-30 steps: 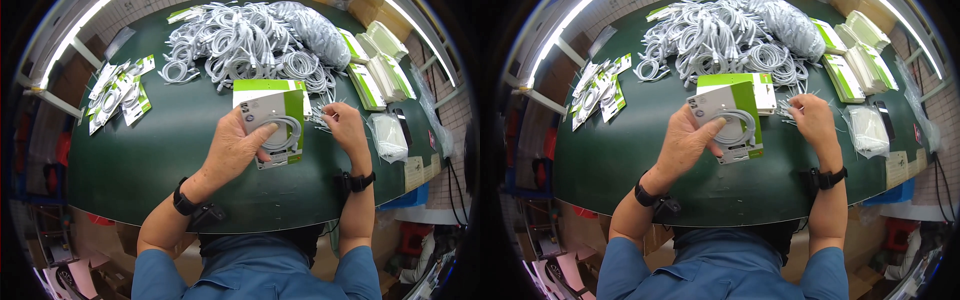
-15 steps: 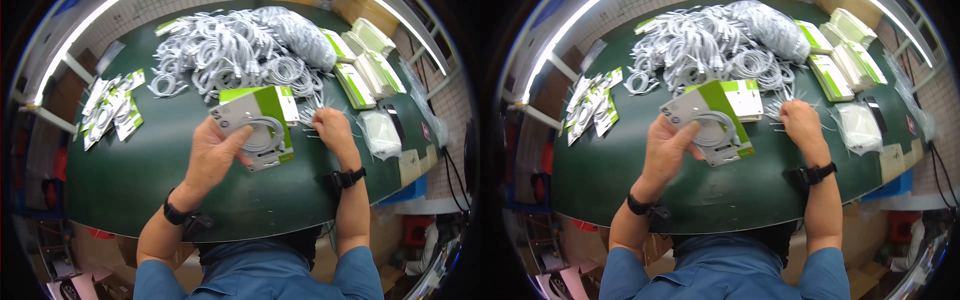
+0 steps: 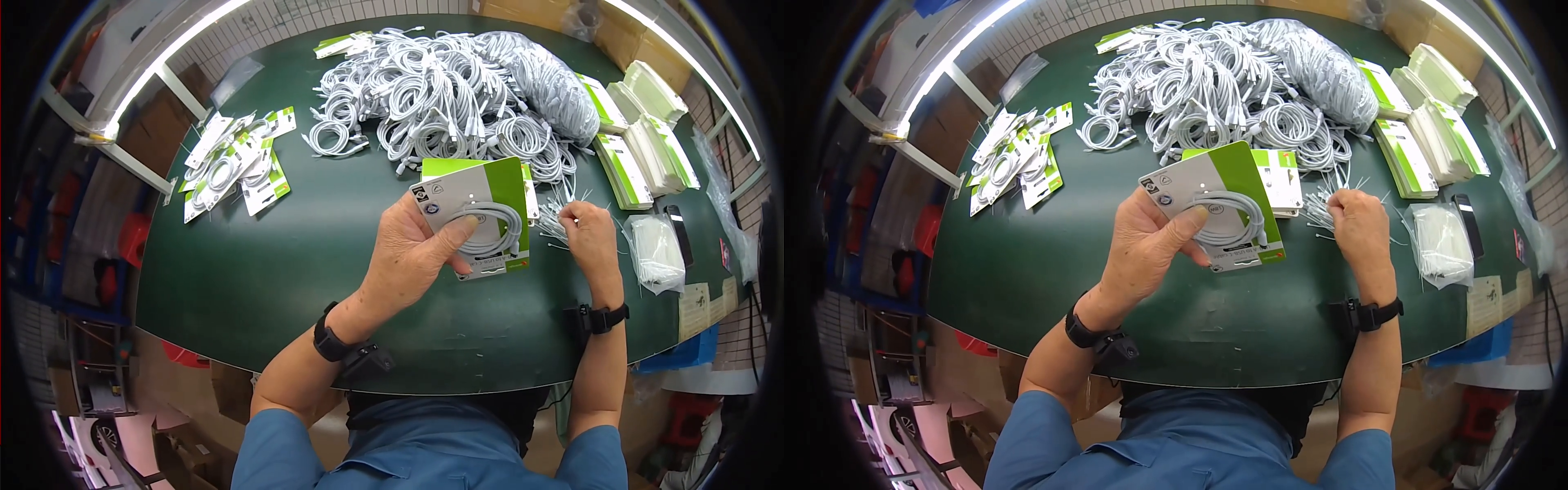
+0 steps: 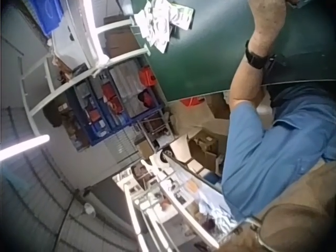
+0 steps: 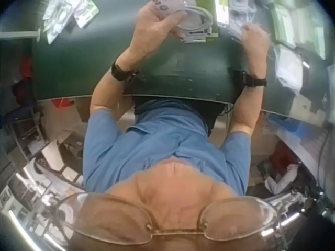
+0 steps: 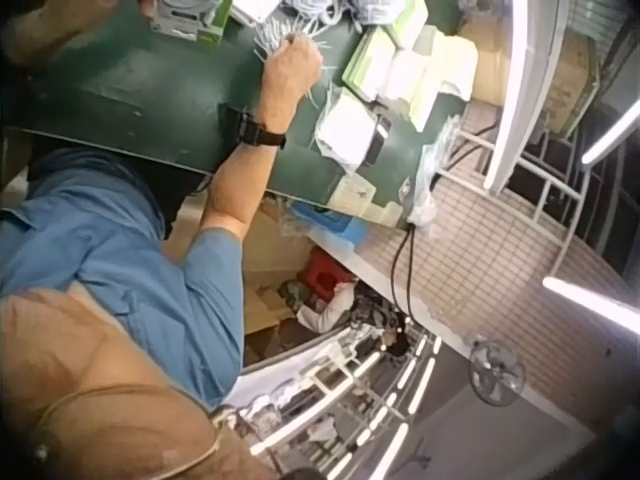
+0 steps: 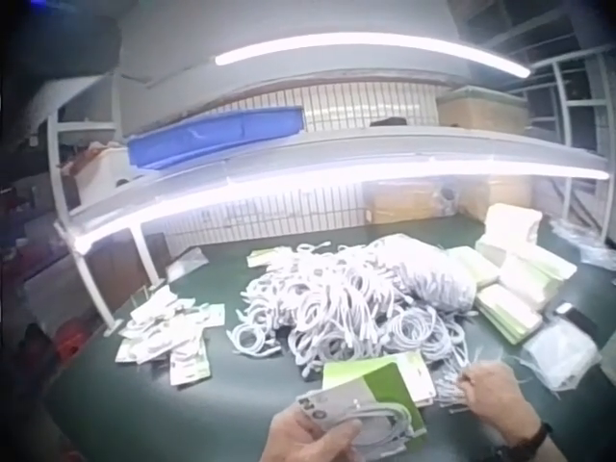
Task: The person packages a cable by hand by placing it onto a cardboard backing and threading a plastic tie through the holes to secure it. They tighten the tie, turn the package over to inspect it, and then place the finished assembly into a cardboard box.
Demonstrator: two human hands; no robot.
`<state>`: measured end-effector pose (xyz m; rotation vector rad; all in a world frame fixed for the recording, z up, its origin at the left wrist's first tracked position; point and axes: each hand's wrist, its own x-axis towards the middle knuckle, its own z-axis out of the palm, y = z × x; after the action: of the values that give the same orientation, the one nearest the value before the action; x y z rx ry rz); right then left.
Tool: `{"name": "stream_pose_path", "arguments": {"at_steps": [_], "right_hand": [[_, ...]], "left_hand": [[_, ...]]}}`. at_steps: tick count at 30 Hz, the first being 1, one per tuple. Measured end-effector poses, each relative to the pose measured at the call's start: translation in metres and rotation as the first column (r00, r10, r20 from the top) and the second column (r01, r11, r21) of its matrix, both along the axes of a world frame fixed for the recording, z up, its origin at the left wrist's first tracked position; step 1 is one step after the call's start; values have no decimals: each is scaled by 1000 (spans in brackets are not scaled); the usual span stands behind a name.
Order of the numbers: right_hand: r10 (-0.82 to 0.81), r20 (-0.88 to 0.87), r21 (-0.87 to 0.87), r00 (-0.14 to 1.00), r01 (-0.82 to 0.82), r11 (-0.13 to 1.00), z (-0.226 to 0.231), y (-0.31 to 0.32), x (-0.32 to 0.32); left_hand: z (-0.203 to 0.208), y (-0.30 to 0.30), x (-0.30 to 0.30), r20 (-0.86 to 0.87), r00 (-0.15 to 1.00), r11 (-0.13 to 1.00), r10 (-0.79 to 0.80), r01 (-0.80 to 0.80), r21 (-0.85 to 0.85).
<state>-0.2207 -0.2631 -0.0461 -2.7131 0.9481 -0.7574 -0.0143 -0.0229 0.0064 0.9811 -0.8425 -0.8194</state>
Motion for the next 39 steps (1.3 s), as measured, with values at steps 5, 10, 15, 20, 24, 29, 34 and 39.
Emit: {"name": "stream_pose_path", "arguments": {"at_steps": [5, 10, 15, 20, 24, 29, 34, 39], "right_hand": [[-41, 75, -31, 996, 43, 999, 7, 4, -2], [-59, 48, -42, 997, 62, 997, 15, 7, 3], [-40, 384, 99, 922, 2, 995, 38, 27, 6], [137, 627, 152, 767, -293, 944, 46, 43, 5], [157, 684, 275, 712, -451, 849, 48, 54, 8], [264, 715, 207, 647, -557, 804, 45, 60, 9], [-38, 840, 455, 541, -664, 593, 46, 58, 4], [-191, 841, 538, 507, -741, 402, 43, 54, 15]], "left_hand": [[11, 6, 0, 139, 988, 998, 63, -62, -10], [16, 19, -1, 173, 963, 963, 207, -169, -211], [13, 12, 8, 340, 862, 894, 376, -240, -378], [-3, 1, 19, 551, 689, 873, 472, -277, -402], [-7, -4, 23, 674, 547, 861, 496, -214, -461], [-14, -6, 23, 720, 499, 872, 482, -191, -451], [-18, -7, 21, 744, 490, 887, 454, -168, -431], [-19, -12, 21, 802, 376, 882, 464, -118, -456]]}}
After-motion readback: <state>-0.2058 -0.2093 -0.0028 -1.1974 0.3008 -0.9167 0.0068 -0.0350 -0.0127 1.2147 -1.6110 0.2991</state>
